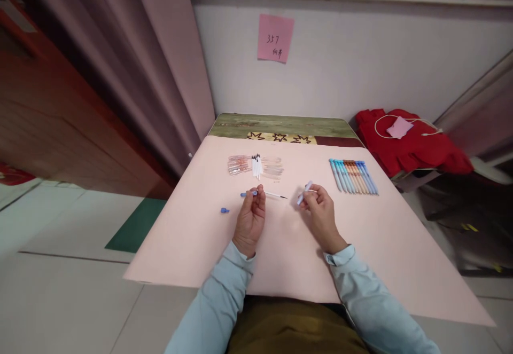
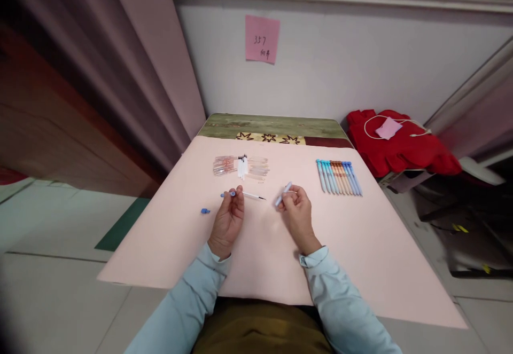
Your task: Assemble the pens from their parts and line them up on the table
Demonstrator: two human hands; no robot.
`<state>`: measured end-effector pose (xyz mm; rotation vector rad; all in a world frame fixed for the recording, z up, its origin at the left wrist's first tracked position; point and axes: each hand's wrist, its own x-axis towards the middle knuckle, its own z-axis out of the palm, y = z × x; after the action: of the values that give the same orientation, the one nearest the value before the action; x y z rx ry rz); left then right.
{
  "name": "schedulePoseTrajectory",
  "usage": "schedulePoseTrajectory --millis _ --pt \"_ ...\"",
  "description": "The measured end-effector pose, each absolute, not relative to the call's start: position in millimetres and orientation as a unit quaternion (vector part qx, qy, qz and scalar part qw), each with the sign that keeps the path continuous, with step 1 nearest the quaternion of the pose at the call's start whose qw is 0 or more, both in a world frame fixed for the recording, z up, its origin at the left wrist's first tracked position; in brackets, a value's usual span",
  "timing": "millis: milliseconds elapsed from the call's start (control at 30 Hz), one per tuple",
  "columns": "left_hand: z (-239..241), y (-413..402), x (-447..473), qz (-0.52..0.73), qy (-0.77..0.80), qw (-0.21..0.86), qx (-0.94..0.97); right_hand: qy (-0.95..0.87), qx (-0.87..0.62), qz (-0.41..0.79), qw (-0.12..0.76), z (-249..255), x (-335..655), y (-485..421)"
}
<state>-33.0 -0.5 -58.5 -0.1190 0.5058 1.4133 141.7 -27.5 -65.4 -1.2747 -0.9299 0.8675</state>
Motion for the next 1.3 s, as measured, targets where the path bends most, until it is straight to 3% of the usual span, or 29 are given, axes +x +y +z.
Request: schedulePoseTrajectory --millis 433,1100,1300 --pt "-61.2 -0.2 -34.2 0.644 0.222 0.73 -0.061 -0.384 -0.492 0.4 0.671 -64.3 132.0 -34.8" --pt "-61.0 -0.3 -34.0 0.649 0.22 0.725 -0.06 -0.405 -0.456 0.422 0.67 -61.2 127.0 -39.1" --pt "-60.1 -1.5 -33.7 0.652 0.223 0.723 -0.048 -0.421 -0.465 0.453 0.634 -62.6 125.4 -38.7"
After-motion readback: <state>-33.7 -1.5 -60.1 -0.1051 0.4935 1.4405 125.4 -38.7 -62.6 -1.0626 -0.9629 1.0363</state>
